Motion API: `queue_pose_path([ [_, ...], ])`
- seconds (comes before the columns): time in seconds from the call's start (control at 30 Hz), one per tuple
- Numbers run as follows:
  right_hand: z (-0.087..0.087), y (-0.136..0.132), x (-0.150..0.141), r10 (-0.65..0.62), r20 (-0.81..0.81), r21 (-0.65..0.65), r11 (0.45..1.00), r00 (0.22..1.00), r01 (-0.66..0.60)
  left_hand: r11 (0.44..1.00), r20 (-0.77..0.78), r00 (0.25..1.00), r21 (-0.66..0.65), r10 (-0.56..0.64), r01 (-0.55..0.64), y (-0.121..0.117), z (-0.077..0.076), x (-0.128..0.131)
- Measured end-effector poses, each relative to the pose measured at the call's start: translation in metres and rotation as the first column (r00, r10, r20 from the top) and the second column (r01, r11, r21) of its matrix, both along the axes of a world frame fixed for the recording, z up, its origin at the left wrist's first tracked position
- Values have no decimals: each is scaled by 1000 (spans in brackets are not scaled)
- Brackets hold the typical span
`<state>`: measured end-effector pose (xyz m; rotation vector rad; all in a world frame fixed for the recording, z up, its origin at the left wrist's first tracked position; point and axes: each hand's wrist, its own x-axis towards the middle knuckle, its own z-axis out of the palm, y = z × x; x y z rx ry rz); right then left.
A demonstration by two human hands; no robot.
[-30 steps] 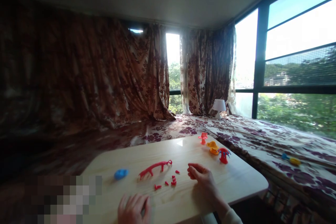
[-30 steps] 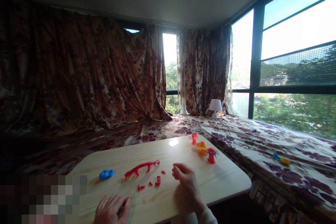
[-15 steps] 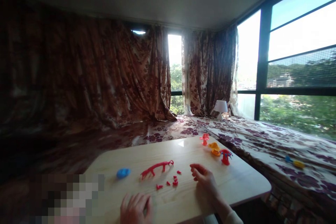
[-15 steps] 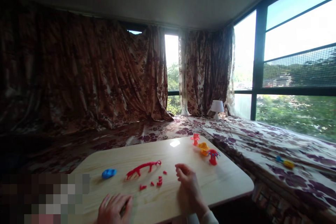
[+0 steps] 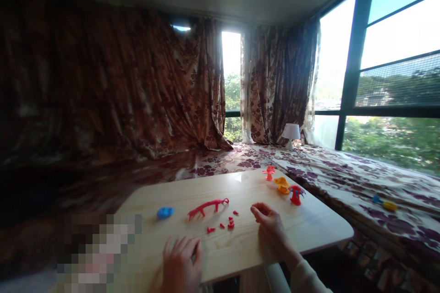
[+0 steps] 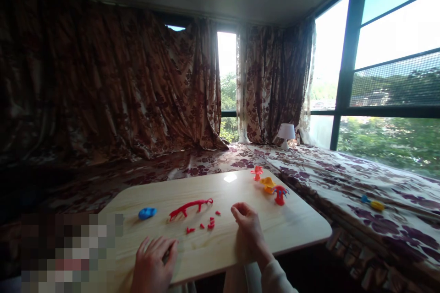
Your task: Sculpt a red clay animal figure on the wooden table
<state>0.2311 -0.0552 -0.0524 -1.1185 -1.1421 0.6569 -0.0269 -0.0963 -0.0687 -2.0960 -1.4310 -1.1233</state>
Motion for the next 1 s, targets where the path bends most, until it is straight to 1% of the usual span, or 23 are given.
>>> queue_pose_path([
  [0.1,-4,3,2,-7,15,15,1000,1000,6,1000,-3,1000,7,-8,8,2,-4,0],
  [0.23,-6,7,3,-5,23,36,999,1000,4,999,21,1000,39,19,-20,6,-9,0],
  [0.33,-6,6,2,-6,15,40,999,1000,5,998,-13,1000,55,-9,10,7,-10,-2],
  [0.43,-6,5,1,4,23,29,1000,1000,-5,998,-17,1000,67,5,-4,8,-10,-4],
  [0.6,-7,5,2,6,49,9,1000,999,-6,994,-89,996,106,-19,28,10,-11,-8],
  [0.73,-8,7,3,-1,45,1,1000,999,1,992,-113,994,125,-3,17,11,-10,-9],
  [0.87,-4,5,1,-4,38,-1,1000,999,4,992,-116,993,130,19,-4,11,-10,-8],
  [1.0,3,-2,-3,24,53,-3,1000,998,-24,992,-120,992,127,28,-13,10,-10,-8],
])
